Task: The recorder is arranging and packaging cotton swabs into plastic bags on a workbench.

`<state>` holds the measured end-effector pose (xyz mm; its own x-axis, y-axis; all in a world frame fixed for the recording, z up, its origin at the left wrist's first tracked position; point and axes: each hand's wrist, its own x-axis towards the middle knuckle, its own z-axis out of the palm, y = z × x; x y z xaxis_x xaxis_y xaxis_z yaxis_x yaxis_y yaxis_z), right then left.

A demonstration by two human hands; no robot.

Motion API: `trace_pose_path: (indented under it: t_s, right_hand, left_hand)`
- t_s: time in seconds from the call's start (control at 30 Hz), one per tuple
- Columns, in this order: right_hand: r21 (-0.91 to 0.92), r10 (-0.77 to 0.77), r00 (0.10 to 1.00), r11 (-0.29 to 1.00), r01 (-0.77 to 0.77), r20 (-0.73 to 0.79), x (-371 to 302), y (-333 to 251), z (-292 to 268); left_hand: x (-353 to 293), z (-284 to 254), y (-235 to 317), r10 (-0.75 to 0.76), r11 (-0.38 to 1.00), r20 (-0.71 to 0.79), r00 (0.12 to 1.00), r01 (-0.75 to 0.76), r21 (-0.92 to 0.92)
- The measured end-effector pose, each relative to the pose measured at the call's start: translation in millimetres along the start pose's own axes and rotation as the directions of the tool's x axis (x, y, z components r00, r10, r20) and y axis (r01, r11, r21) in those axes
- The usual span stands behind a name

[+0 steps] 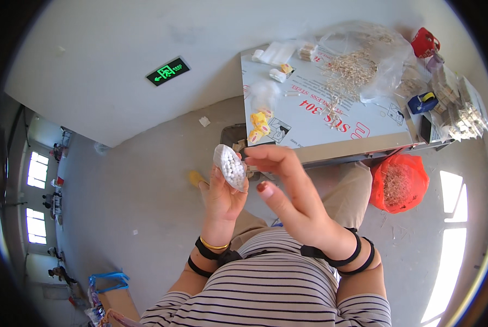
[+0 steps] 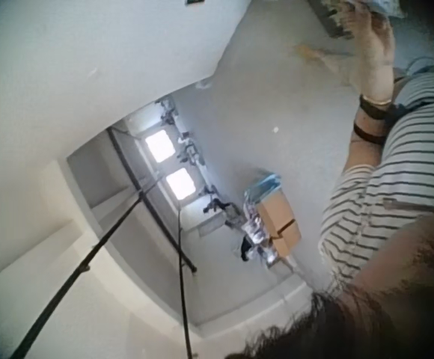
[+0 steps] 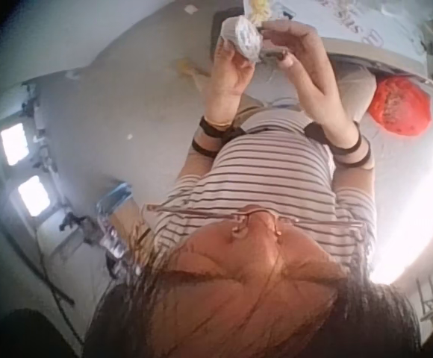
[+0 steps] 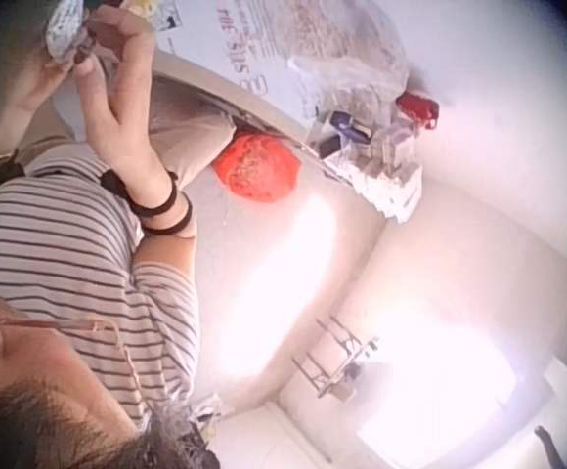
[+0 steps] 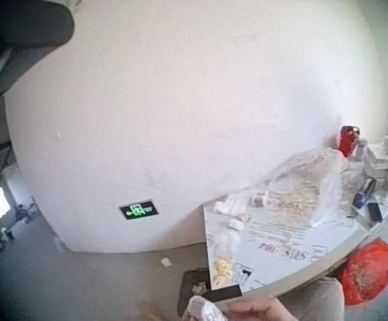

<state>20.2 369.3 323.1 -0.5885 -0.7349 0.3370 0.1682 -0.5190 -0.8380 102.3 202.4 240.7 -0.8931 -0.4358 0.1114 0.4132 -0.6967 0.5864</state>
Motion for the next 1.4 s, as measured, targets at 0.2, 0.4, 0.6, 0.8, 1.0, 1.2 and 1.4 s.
trace_pose_path:
  t_s: [0.2, 0.4, 0.6, 0.8, 1.0, 1.2, 1.4]
  right_hand:
    - [-0.802, -0.369, 0.921, 0.508, 0.314, 0.127, 8, -18, -1]
    - [-0.890, -0.445, 0.872, 0.286, 0.356, 0.206, 16, -16, 2]
    - [-0.903, -0.414, 0.892, 0.290, 0.316, 0.179, 16, -15, 3]
    - [-0.908, -0.410, 0.893, 0.275, 0.316, 0.186, 17, -16, 6]
    - [-0.924, -0.396, 0.904, 0.260, 0.280, 0.162, 17, -17, 7]
    - [-0.843, -0.271, 0.960, 0.500, 0.197, 0.063, 15, -23, -2]
    - [-0.708, -0.123, 0.990, 0.705, 0.035, -0.073, 1, -17, -26]
  left_hand:
    - [1, -13, -2, -0.021, 0.997, 0.068, 0.997, 0.026, -0.074]
    - [2, 11, -1, 0.068, 0.997, -0.099, 0.993, -0.070, -0.023]
    - [2, 0, 1, 0.090, 0.995, 0.050, 0.995, -0.087, -0.058]
    - [1, 0, 4, 0.089, 0.996, 0.010, 0.996, -0.089, 0.024]
    - [0, -2, 4, 0.100, 0.995, 0.010, 0.995, -0.100, 0.019]
    - [-4, 9, 7, 0.233, 0.955, -0.027, 0.972, -0.223, 0.195]
    - [-10, 35, 26, 0.427, 0.777, 0.179, 0.886, -0.461, 0.428]
